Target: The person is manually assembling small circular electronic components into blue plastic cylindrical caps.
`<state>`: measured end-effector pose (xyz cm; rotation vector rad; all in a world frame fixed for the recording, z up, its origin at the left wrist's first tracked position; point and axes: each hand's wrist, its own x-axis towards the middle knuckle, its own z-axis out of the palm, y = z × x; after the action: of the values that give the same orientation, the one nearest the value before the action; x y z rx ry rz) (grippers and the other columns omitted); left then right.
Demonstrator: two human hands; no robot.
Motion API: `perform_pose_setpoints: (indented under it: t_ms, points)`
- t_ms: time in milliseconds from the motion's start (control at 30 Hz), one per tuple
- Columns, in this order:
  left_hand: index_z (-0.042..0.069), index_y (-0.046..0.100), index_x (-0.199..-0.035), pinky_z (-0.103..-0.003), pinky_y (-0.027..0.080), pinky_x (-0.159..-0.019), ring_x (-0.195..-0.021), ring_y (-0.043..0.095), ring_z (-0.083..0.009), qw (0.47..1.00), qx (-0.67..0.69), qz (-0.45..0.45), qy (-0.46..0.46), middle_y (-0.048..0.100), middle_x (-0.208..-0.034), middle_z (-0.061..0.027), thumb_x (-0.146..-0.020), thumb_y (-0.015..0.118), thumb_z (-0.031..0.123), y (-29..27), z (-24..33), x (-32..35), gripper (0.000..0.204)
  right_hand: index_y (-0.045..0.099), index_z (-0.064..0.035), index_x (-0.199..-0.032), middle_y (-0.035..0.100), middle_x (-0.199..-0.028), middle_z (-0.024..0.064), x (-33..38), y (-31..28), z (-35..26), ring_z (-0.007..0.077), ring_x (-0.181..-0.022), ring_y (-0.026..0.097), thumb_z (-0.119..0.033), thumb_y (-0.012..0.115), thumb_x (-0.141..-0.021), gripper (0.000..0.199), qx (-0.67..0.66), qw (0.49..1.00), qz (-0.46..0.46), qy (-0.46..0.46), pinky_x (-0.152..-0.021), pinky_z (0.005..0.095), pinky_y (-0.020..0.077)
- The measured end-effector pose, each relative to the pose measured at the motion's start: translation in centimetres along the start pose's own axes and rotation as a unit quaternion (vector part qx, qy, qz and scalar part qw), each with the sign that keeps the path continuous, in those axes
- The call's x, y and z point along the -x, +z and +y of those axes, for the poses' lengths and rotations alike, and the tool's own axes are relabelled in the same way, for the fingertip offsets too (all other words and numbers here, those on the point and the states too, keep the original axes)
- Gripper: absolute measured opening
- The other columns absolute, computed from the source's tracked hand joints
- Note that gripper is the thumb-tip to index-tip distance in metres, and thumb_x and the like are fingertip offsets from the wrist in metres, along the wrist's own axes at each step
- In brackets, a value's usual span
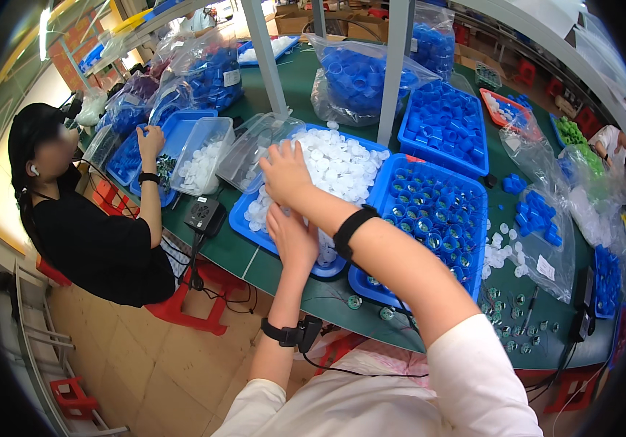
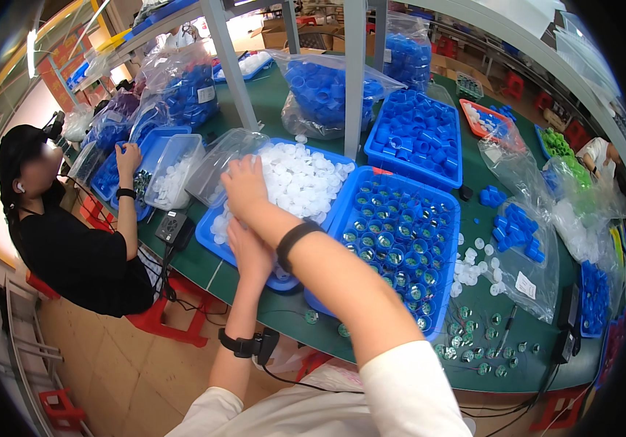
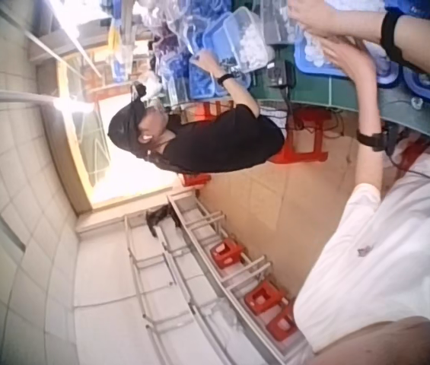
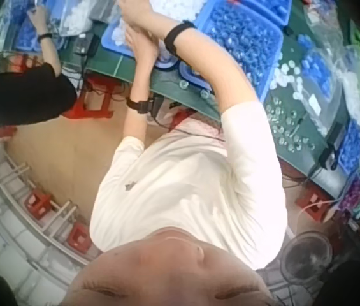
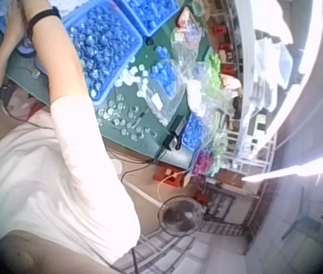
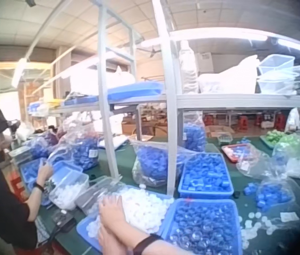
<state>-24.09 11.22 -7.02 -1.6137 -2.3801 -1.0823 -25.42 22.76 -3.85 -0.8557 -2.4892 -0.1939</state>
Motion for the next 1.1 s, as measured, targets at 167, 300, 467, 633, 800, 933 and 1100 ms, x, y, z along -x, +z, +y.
perform_pose_setpoints:
  t_ms: [167,300,467,633,800,933,1100]
  points:
    - [0.0,0.049,-0.121,-0.051,0.018,-0.106,-0.119,0.034,-0.041,0.997,0.046,0.047,-0.038,0.037,-0.124,-0.0257,-0.081,0.062,0.019,0.2,-0.5,-0.2,0.046,0.055,-0.0069,-0.115,0.046,-0.125,0.0198,0.0,-1.7,-1.2,0.0447,-0.125,0.032,-0.046,0.06,-0.079,0.053,0.036,0.997,-0.059,-0.036,-0.104,0.0565,0.0228]
    - [0.002,0.05,-0.124,-0.048,0.02,-0.106,-0.125,0.03,-0.0405,0.967,0.234,0.097,-0.028,0.035,-0.133,-0.0251,-0.091,0.053,0.023,-1.5,-1.5,-0.5,0.039,0.051,-0.006,-0.121,0.04,-0.133,0.0248,0.8,-6.4,1.1,0.0498,-0.128,0.029,-0.049,0.058,-0.081,0.059,-0.128,0.988,-0.084,-0.033,-0.103,0.0593,0.0242]
    - [0.002,0.06,-0.108,-0.038,0.038,-0.095,-0.113,0.048,-0.032,0.983,0.18,0.03,0.0,0.047,-0.124,-0.0189,-0.09,0.053,0.015,-6.5,-0.2,2.6,0.023,0.053,0.0006,-0.108,0.052,-0.117,0.0252,7.4,-20.0,5.2,0.0451,-0.12,0.041,-0.03,0.062,-0.082,0.041,-0.039,0.985,-0.157,-0.066,-0.099,0.0471,0.0364]
    - [0.0,0.062,-0.099,-0.032,0.046,-0.075,-0.082,0.06,-0.0245,0.943,0.276,-0.184,0.04,0.061,-0.09,-0.0131,-0.086,0.057,0.008,-9.6,5.5,6.1,0.016,0.053,-0.0013,-0.102,0.054,-0.096,0.0153,19.4,-31.0,3.0,0.0318,-0.098,0.053,-0.022,0.063,-0.081,0.032,0.004,0.967,-0.254,0.004,-0.092,0.0416,0.0389]
    - [0.0,0.063,-0.097,-0.028,0.046,-0.067,-0.074,0.057,-0.0191,0.937,0.236,-0.225,0.128,0.061,-0.088,-0.0098,-0.084,0.058,0.004,-6.4,7.8,8.3,0.014,0.056,-0.0001,-0.1,0.06,-0.079,0.0112,27.9,-32.1,1.8,0.0268,-0.075,0.061,-0.026,0.058,-0.085,0.031,-0.124,0.92,-0.358,0.099,-0.073,0.0364,0.0446]
    - [0.002,0.062,-0.096,-0.028,0.043,-0.06,-0.066,0.051,-0.0183,0.917,0.253,-0.269,0.149,0.058,-0.085,-0.0091,-0.082,0.06,0.003,-5.4,9.1,9.4,0.015,0.057,0.0001,-0.101,0.06,-0.082,0.0114,32.3,-31.3,1.1,0.0296,-0.074,0.059,-0.022,0.057,-0.085,0.027,-0.174,0.911,-0.286,0.242,-0.072,0.0373,0.044]
    - [0.002,0.059,-0.095,-0.035,0.046,-0.062,-0.071,0.057,-0.0263,0.914,0.24,-0.304,0.126,0.057,-0.08,-0.0107,-0.082,0.061,0.005,-5.6,11.2,11.6,0.013,0.059,-0.0017,-0.097,0.06,-0.08,0.0121,37.0,-29.9,2.1,0.0302,-0.074,0.058,-0.014,0.059,-0.082,0.019,-0.21,0.882,-0.262,0.331,-0.071,0.0384,0.0435]
